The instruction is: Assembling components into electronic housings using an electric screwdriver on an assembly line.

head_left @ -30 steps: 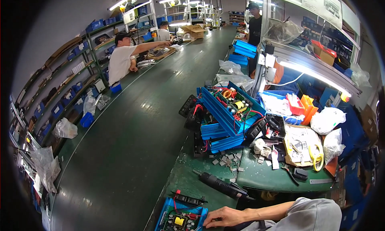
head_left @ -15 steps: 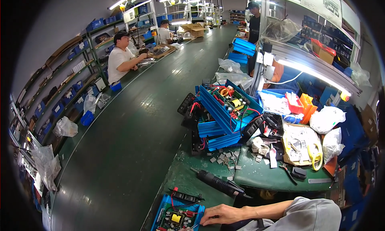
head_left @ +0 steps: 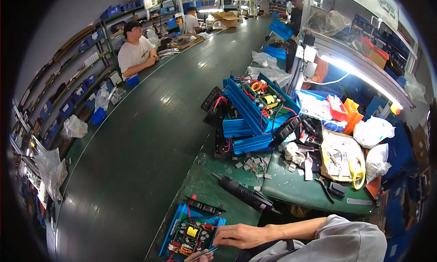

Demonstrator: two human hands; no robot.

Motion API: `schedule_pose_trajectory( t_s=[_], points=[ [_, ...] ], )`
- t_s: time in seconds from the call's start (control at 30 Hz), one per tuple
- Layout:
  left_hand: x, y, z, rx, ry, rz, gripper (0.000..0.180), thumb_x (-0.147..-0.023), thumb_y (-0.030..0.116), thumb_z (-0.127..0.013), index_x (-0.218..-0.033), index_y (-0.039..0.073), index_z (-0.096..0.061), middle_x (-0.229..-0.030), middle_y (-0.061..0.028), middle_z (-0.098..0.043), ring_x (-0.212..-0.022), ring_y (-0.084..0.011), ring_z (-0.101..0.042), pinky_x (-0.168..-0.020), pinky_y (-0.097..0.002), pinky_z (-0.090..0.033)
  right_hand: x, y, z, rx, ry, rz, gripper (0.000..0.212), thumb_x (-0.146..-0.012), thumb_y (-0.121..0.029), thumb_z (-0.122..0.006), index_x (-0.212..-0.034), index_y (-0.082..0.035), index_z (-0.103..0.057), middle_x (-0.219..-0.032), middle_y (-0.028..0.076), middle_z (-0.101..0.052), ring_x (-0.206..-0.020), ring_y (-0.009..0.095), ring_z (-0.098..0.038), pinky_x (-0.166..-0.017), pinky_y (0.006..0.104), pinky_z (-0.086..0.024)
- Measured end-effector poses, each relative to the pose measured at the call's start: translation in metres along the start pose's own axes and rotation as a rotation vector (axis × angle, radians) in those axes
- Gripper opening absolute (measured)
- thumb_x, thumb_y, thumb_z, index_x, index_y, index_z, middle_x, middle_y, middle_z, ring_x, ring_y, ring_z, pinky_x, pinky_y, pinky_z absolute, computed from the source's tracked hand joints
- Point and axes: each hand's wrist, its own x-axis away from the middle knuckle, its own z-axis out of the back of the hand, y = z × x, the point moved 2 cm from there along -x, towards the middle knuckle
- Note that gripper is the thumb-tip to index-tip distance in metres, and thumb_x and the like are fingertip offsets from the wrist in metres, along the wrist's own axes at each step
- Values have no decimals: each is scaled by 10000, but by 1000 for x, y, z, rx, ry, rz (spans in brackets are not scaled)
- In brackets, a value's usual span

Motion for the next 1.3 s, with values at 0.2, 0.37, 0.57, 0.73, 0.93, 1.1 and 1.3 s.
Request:
schedule_pose_trajectory(
  t_s=[0.2, 0.37, 0.57, 0.73, 0.93, 1.1, 1.3],
  points=[
    [8, 5, 4, -101, 71, 53, 266, -1000, 165, -641, -1132, -65, -627, -1085, -158, -707, -975, -239, -681, -848, -335, -557, 6, 0, -7, 15, -11, 10, 199, -1051, -104, -496, -1184, -5, -606, -1113, 130, -585, -1063, 305, -608, -891, 403, -495],
    [13, -6, 10, -181, 28, -32, 273, -1003, 154, -636, -1170, -61, -615, -1053, -146, -710, -926, -217, -685, -823, -322, -558, 12, -8, -9, -24, 44, 10, 163, -1030, -105, -533, -1154, -16, -590, -1042, 129, -606, -978, 322, -622, -829, 403, -509],
    [4, -19, 1, -57, 63, -130, 220, -992, 145, -612, -1078, -57, -628, -1005, -165, -730, -810, -181, -709, -691, -248, -543, 11, -8, 6, 89, 104, 21, 166, -976, -37, -606, -1136, -22, -650, -1053, 148, -646, -995, 317, -654, -856, 387, -527],
    [-11, 4, -16, 134, -26, -57, 194, -975, 26, -631, -1146, -54, -584, -1032, -148, -705, -889, -178, -692, -805, -305, -560, -1, -20, 18, 136, 121, -30, 205, -920, 38, -628, -1117, -5, -670, -1044, 141, -655, -992, 300, -656, -852, 375, -529],
    [-10, 0, -14, 138, -6, 3, 186, -977, 27, -631, -1136, -59, -586, -1036, -157, -706, -911, -192, -701, -833, -314, -571, -9, -13, 13, 96, 77, -71, 184, -928, 28, -627, -1104, -2, -673, -1042, 135, -665, -992, 287, -661, -852, 371, -531],
    [0, 0, -17, 46, 59, -22, 121, -932, -6, -669, -1023, -65, -616, -956, -124, -679, -853, -205, -705, -799, -313, -576, 7, -15, 10, 189, 122, 47, 196, -939, -6, -638, -1131, -12, -673, -1040, 164, -667, -964, 326, -673, -834, 387, -547],
    [-1, -30, -1, -472, 204, -391, 196, -1008, 157, -628, -975, -33, -663, -921, -149, -715, -791, -255, -706, -698, -334, -569, 8, 11, 7, 107, 262, -85, 232, -983, -110, -627, -1194, -16, -612, -1071, 148, -635, -995, 305, -659, -830, 361, -535]
  ],
)
